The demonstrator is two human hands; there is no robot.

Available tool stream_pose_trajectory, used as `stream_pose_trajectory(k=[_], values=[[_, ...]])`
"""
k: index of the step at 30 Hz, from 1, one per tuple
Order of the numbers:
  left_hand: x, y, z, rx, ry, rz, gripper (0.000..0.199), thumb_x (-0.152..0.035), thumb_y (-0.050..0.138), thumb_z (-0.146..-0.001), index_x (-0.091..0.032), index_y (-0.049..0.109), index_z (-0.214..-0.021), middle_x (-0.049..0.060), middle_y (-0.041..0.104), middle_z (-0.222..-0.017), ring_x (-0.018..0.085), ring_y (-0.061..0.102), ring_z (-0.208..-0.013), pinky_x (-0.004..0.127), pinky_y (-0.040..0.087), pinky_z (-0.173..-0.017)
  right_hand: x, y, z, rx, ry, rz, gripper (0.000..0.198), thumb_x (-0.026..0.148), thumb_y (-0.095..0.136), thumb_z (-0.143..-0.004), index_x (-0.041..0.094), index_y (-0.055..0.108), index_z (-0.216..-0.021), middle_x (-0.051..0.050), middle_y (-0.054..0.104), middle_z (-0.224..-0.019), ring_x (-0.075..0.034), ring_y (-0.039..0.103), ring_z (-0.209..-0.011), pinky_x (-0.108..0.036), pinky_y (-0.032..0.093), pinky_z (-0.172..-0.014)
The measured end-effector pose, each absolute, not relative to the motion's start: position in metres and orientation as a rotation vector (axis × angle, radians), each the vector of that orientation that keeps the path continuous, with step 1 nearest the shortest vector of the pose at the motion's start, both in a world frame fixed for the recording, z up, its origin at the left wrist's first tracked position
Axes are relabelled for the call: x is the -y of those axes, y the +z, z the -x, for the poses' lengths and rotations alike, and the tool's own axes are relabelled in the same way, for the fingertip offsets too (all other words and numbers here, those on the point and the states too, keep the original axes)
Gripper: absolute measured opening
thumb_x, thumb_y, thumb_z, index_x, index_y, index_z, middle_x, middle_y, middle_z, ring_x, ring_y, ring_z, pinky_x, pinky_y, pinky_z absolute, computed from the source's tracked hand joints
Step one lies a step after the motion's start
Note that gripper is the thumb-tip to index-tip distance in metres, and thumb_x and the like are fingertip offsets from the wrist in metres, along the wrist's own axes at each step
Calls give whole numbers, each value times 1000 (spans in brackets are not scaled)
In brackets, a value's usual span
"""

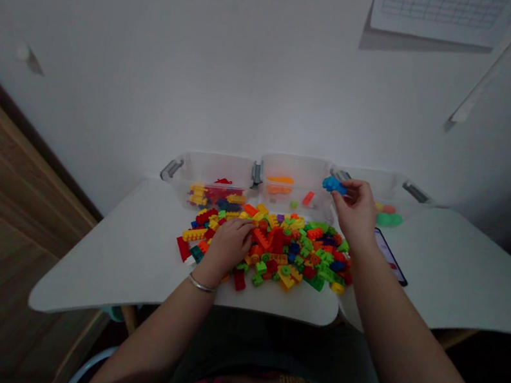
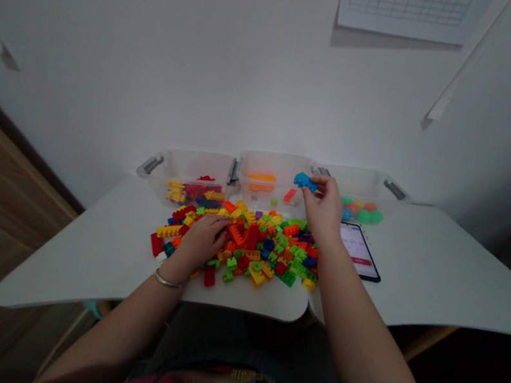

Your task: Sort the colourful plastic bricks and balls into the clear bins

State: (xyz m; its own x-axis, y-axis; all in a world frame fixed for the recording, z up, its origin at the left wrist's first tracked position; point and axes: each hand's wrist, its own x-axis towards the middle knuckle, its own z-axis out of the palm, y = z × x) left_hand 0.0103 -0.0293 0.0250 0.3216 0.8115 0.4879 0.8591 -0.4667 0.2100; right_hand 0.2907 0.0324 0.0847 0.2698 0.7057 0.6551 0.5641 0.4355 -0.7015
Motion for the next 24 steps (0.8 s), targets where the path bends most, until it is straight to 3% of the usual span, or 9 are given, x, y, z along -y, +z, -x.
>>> stream_pose_trajectory(k=[9,16,24], values=[[29,24,-6,1598,-823,2487,27,-17,54,-87,-16,67,-110,10,68,-117,25,60,-110,44,49,-99,-83,99,-284,1754,-11,1404,30,24,52,-82,18,69,-106,-10,70,-108,-25,62,-99,-43,47,-92],[28,21,-7,1590,-835,2481,27,-17,55,-86,-17,67,-110,9,68,-117,25,60,-110,44,49,-100,-89,102,-278,2034,-147,1702,39,30,38,-93,21,75,-97,-8,74,-97,-25,65,-94,-43,45,-90],[28,22,-6,1581,-842,2481,26,-17,55,-86,-17,68,-108,9,68,-117,25,60,-109,43,50,-99,-83,107,-274,2151,-274,1842,51,37,29,-99,16,76,-99,-15,74,-95,-29,66,-98,-45,43,-90]])
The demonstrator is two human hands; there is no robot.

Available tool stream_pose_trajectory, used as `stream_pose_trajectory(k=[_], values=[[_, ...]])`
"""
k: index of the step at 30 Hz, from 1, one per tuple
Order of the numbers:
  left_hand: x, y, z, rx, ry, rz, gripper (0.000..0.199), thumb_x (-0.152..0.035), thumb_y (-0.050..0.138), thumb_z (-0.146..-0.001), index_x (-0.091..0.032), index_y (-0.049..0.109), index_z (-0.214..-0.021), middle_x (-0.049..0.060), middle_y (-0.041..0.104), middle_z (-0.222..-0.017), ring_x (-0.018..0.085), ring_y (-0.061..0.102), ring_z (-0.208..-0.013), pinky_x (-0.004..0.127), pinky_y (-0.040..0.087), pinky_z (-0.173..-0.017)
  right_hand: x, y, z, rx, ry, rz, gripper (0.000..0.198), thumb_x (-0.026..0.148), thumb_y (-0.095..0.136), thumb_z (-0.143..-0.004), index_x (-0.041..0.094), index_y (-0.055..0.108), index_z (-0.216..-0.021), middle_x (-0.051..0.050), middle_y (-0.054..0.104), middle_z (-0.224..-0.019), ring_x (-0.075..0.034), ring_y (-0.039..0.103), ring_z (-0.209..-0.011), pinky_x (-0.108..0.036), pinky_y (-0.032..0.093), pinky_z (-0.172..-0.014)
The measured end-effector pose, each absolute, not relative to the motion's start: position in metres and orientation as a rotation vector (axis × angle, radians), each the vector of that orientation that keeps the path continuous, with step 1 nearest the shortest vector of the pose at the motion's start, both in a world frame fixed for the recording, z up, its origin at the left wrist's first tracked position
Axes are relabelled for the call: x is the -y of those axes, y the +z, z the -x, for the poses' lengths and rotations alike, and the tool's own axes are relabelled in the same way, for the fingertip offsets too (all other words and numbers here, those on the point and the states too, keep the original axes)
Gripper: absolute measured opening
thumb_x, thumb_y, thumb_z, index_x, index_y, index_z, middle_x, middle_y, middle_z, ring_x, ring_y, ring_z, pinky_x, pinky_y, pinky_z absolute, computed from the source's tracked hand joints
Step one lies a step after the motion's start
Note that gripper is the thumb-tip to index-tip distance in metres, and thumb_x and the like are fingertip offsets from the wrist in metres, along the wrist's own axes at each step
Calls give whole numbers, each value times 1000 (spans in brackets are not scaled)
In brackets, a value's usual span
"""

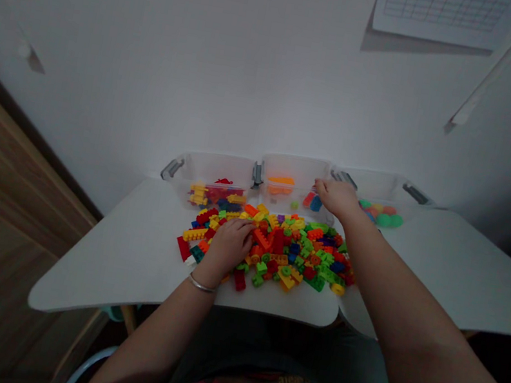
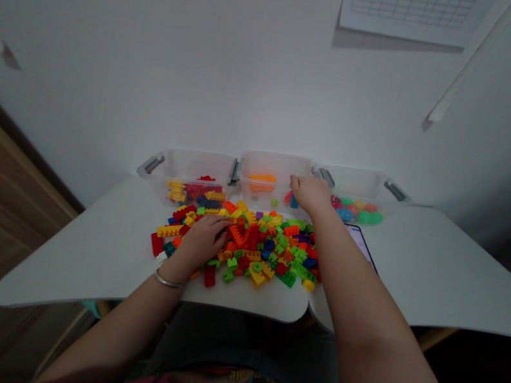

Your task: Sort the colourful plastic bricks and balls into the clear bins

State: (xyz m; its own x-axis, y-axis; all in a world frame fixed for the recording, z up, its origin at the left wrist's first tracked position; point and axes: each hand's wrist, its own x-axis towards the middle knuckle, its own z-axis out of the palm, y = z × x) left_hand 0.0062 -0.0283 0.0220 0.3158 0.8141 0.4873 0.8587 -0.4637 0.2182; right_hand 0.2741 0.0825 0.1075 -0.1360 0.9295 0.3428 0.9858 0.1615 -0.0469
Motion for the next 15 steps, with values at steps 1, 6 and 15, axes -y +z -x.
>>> stream_pose_trajectory(k=[1,6,15], values=[[28,22,-6,1584,-838,2480,26,-17,55,-86,-17,68,-108,9,68,-117,25,60,-109,43,50,-99,-82,108,-274,2150,-266,1849,51,37,29,-99,16,75,-100,-15,74,-97,-29,66,-98,-45,43,-90],[28,22,-5,1558,-849,2483,26,-16,55,-86,-18,68,-108,9,69,-115,24,61,-108,42,50,-99,-83,111,-276,2133,-165,1813,47,37,32,-97,18,75,-102,-12,74,-101,-27,65,-97,-41,43,-88],[28,24,-6,1573,-839,2476,26,-16,55,-86,-19,68,-108,8,69,-115,24,61,-109,42,50,-99,-31,111,-256,1954,-6,1235,31,29,46,-90,22,71,-105,-7,72,-106,-24,63,-100,-39,48,-88]])
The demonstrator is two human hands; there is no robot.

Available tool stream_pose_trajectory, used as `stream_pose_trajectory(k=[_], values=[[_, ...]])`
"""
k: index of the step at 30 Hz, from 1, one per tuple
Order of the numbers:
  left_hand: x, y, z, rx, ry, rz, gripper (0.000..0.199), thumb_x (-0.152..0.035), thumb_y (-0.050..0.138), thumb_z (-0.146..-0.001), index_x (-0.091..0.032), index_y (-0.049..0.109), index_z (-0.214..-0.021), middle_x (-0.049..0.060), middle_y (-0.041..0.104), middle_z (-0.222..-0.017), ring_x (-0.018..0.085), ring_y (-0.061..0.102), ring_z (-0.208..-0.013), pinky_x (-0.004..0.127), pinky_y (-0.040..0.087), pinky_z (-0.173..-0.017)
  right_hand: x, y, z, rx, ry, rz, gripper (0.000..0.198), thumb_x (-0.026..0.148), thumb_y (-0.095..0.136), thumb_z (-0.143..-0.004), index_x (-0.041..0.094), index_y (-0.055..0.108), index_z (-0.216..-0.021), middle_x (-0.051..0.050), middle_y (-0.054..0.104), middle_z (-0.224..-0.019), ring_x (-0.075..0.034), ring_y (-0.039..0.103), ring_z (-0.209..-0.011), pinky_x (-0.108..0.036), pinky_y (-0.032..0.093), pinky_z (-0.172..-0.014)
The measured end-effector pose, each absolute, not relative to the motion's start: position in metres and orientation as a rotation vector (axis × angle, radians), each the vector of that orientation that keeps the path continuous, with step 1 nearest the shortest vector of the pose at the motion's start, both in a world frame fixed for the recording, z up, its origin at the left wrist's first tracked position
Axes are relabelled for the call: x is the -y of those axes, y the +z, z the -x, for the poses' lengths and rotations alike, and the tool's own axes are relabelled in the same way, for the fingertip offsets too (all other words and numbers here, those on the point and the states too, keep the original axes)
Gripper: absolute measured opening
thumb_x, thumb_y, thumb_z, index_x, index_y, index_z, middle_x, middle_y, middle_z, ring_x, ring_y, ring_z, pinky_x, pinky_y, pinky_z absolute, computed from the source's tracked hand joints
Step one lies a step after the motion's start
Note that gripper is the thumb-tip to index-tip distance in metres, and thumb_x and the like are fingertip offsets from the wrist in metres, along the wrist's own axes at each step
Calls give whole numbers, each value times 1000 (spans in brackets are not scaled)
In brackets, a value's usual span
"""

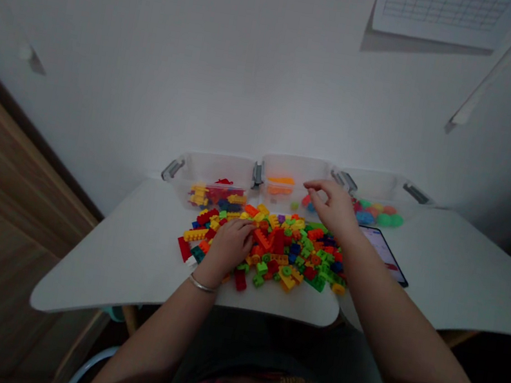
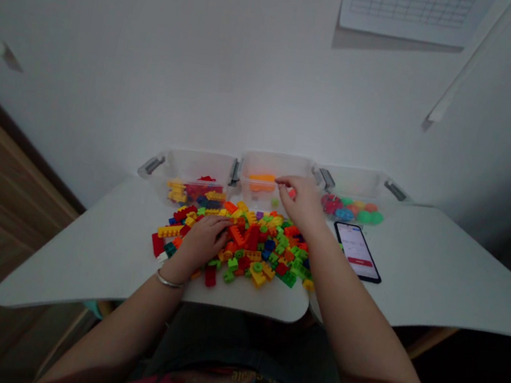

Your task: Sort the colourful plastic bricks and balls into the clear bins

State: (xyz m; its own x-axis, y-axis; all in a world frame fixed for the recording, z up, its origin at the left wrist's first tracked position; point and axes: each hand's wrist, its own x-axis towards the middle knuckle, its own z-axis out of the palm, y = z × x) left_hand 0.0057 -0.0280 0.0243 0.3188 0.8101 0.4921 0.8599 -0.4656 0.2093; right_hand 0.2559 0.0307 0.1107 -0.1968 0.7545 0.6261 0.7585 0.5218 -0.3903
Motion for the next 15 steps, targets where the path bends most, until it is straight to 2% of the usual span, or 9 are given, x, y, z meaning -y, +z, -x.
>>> stream_pose_trajectory(k=[2,6,12,15], values=[[29,26,-6,1569,-843,2479,27,-15,55,-86,-18,68,-109,8,69,-115,24,61,-109,42,50,-99,-12,100,-248,2073,61,1140,28,26,48,-89,21,71,-104,-7,72,-105,-23,63,-100,-40,47,-93],[33,30,-8,1577,-847,2476,27,-15,55,-86,-17,68,-109,9,69,-114,24,61,-108,42,50,-99,15,70,-239,2318,137,1088,30,20,51,-87,22,69,-111,-6,69,-116,-23,60,-110,-42,45,-101],[34,33,-9,1563,-852,2476,27,-14,54,-86,-18,67,-109,9,69,-115,23,61,-108,41,50,-99,29,48,-237,2421,60,1117,41,10,46,-87,24,67,-120,-7,60,-132,-23,51,-123,-44,41,-107],[33,32,-9,1584,-842,2473,27,-15,55,-86,-18,68,-109,9,69,-115,23,61,-109,42,49,-100,28,47,-235,2448,10,1124,40,12,47,-89,25,66,-122,-6,59,-134,-24,49,-126,-45,39,-109]])
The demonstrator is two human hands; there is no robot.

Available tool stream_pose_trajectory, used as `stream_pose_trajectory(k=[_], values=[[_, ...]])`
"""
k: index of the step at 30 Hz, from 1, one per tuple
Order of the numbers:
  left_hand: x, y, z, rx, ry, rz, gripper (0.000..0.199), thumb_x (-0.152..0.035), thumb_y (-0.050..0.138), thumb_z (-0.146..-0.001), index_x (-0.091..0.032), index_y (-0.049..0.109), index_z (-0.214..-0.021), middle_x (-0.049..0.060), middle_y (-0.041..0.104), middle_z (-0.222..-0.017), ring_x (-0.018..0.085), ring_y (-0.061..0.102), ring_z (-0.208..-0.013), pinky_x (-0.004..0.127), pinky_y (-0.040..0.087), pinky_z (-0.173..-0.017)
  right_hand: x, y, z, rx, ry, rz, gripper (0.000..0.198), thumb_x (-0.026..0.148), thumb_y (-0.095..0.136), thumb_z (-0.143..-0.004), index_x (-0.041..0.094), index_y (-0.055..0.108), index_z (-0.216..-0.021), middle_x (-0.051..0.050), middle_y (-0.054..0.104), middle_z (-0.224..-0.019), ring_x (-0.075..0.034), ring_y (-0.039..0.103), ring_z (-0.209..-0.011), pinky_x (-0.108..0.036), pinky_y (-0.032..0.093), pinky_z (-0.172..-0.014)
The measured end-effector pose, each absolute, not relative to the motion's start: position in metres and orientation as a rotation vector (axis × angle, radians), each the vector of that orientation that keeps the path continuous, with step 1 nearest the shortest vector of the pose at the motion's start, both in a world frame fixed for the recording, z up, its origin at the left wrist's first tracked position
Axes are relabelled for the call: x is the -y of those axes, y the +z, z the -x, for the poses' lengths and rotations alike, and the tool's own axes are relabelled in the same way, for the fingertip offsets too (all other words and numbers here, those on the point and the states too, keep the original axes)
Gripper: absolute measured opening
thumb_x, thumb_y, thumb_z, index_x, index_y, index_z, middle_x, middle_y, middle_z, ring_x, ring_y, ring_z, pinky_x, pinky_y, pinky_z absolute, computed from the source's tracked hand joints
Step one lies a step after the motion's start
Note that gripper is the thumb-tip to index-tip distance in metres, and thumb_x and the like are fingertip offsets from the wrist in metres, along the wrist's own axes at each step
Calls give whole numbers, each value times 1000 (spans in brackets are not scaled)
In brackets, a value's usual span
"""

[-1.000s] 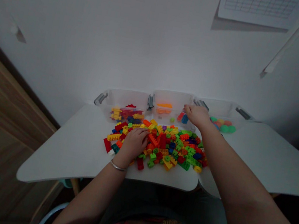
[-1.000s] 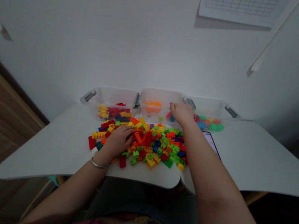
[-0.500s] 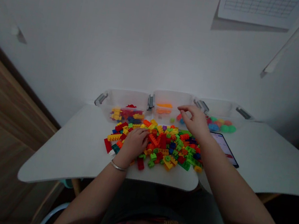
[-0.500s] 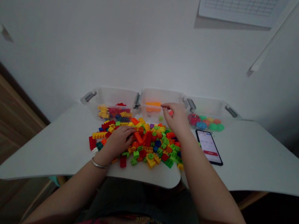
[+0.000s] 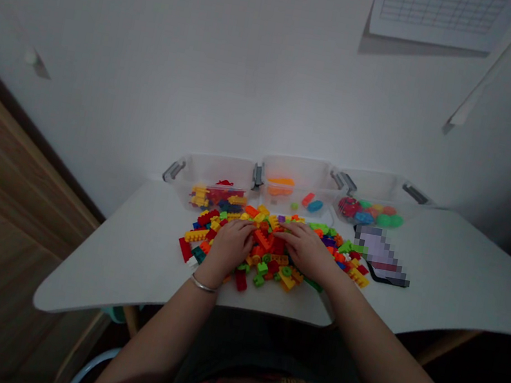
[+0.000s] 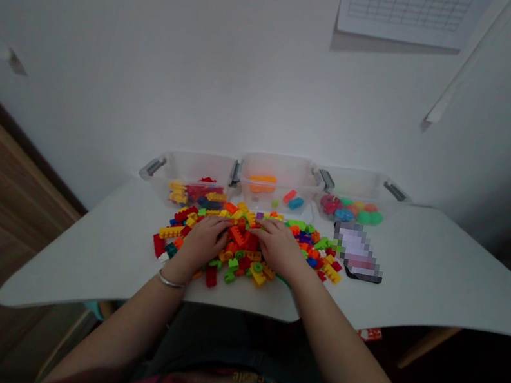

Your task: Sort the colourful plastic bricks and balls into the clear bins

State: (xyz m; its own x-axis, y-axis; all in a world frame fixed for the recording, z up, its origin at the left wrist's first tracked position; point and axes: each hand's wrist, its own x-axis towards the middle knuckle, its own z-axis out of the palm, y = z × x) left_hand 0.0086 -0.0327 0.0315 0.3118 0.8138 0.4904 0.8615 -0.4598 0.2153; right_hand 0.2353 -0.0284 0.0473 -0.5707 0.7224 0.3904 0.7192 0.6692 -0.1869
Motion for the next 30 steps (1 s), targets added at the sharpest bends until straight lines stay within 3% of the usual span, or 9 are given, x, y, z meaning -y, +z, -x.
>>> stream_pose_trajectory(k=[6,17,30], values=[[32,29,-8,1548,-849,2478,27,-15,55,-87,-16,67,-110,9,69,-115,24,61,-109,41,50,-100,23,48,-234,2476,89,1104,35,29,55,-91,21,64,-124,-8,64,-127,-26,50,-125,-47,37,-110],[31,28,-9,1574,-854,2480,27,-15,56,-86,-16,67,-111,9,69,-116,24,60,-110,43,49,-101,22,42,-233,2428,175,1182,56,34,70,-79,17,57,-131,-13,58,-134,-28,47,-128,-47,35,-111],[32,30,-9,1574,-854,2478,27,-16,56,-86,-17,68,-110,9,69,-114,24,61,-109,43,50,-100,13,39,-233,1945,240,1117,47,33,67,-78,19,58,-123,-12,63,-119,-26,58,-112,-45,47,-99]])
